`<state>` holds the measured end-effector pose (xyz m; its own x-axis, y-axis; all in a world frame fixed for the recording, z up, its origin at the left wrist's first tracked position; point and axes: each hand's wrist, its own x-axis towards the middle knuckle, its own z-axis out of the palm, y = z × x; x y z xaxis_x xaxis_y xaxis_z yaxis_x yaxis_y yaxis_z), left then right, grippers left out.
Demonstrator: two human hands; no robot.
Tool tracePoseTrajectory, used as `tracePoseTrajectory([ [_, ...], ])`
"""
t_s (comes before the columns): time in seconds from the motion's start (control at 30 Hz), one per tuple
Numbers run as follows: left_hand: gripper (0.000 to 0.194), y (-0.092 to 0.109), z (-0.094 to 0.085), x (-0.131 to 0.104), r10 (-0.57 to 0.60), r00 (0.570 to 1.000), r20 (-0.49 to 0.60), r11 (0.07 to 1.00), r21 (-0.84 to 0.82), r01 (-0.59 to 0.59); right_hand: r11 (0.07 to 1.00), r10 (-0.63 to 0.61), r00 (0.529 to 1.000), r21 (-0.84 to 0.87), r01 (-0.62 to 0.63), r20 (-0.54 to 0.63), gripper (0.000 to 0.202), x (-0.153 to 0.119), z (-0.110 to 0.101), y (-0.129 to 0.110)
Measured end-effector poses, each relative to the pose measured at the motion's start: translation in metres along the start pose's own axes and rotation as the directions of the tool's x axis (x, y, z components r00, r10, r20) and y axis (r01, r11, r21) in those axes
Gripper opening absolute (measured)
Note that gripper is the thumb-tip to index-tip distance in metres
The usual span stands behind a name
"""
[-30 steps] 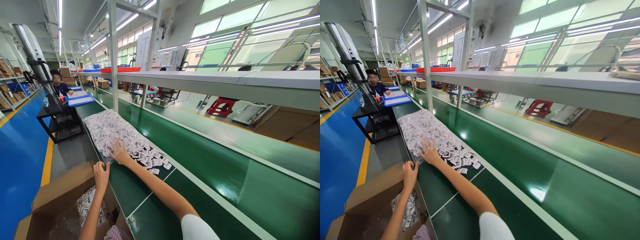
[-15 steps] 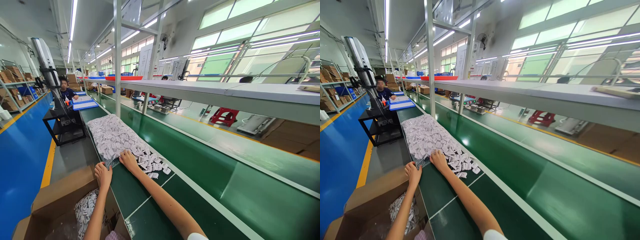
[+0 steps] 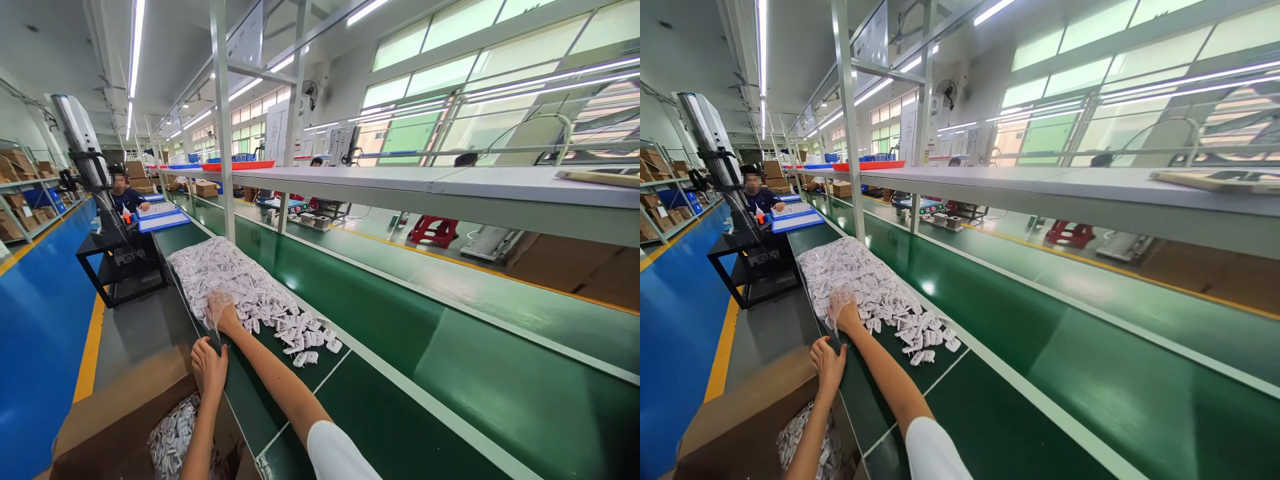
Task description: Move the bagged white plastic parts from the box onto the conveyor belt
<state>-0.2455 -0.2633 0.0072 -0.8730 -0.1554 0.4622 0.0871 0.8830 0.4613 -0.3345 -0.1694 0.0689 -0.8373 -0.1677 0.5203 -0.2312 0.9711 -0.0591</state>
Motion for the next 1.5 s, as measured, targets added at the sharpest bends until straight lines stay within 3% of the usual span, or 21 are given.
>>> tracePoseTrajectory([
  [0.13,0.035,-0.001,-0.003,0.0,0.042,0.999,-0.008,0.999,-0.021,-0.042,0.999,-0.045,0.998,0.028,0.044,0.047,0.059,-0.021,-0.015,-0.003],
  [0.27,0.04,-0.002,-0.005,0.003,0.072,0.997,-0.032,0.996,-0.056,-0.073,0.998,-0.055,0.99,0.041,0.05,0.127,0.063,-0.072,-0.052,0.019],
  [0.33,0.045,-0.002,-0.005,0.005,0.085,0.995,-0.047,0.993,-0.079,-0.088,1.0,0.01,0.986,0.026,-0.015,0.165,0.071,-0.108,-0.074,0.045],
  [0.43,0.056,0.003,-0.003,0.009,0.13,0.99,-0.055,0.983,-0.125,-0.136,0.973,0.231,0.953,-0.04,-0.228,0.196,0.096,-0.161,-0.099,0.086],
  [0.5,0.065,0.007,-0.001,0.009,0.184,0.982,-0.05,0.969,-0.159,-0.19,0.935,0.355,0.911,-0.081,-0.345,0.211,0.104,-0.185,-0.106,0.103],
  [0.57,0.073,0.012,0.001,0.009,0.244,0.969,-0.042,0.95,-0.189,-0.247,0.919,0.395,0.891,-0.095,-0.384,0.225,0.101,-0.193,-0.104,0.107],
  [0.7,0.078,0.016,0.004,0.011,0.329,0.944,-0.037,0.915,-0.233,-0.328,0.933,0.361,0.911,-0.067,-0.355,0.198,0.084,-0.165,-0.082,0.081],
  [0.77,0.07,0.015,0.006,0.013,0.357,0.933,-0.045,0.901,-0.248,-0.357,0.932,0.362,0.919,-0.053,-0.358,0.159,0.078,-0.142,-0.068,0.062],
  [0.9,0.05,0.012,0.008,0.016,0.377,0.922,-0.087,0.881,-0.274,-0.386,0.941,0.337,0.935,-0.026,-0.336,0.113,0.085,-0.113,-0.048,0.036],
  [1.1,0.05,0.008,0.013,0.015,0.317,0.94,-0.124,0.894,-0.292,-0.339,0.962,0.274,0.96,-0.018,-0.273,0.06,0.051,-0.114,-0.045,0.045],
  [1.27,0.054,0.009,0.012,0.013,0.289,0.95,-0.116,0.893,-0.325,-0.312,0.963,0.269,0.963,-0.007,-0.269,0.0,0.042,-0.114,-0.047,0.056],
  [1.4,0.054,0.01,0.01,0.013,0.304,0.946,-0.109,0.869,-0.375,-0.322,0.968,0.25,0.968,0.008,-0.25,-0.037,0.035,-0.092,-0.039,0.046],
  [1.5,0.043,0.009,0.01,0.015,0.312,0.943,-0.113,0.846,-0.418,-0.33,0.982,0.187,0.981,0.019,-0.187,-0.043,0.036,-0.065,-0.028,0.033],
])
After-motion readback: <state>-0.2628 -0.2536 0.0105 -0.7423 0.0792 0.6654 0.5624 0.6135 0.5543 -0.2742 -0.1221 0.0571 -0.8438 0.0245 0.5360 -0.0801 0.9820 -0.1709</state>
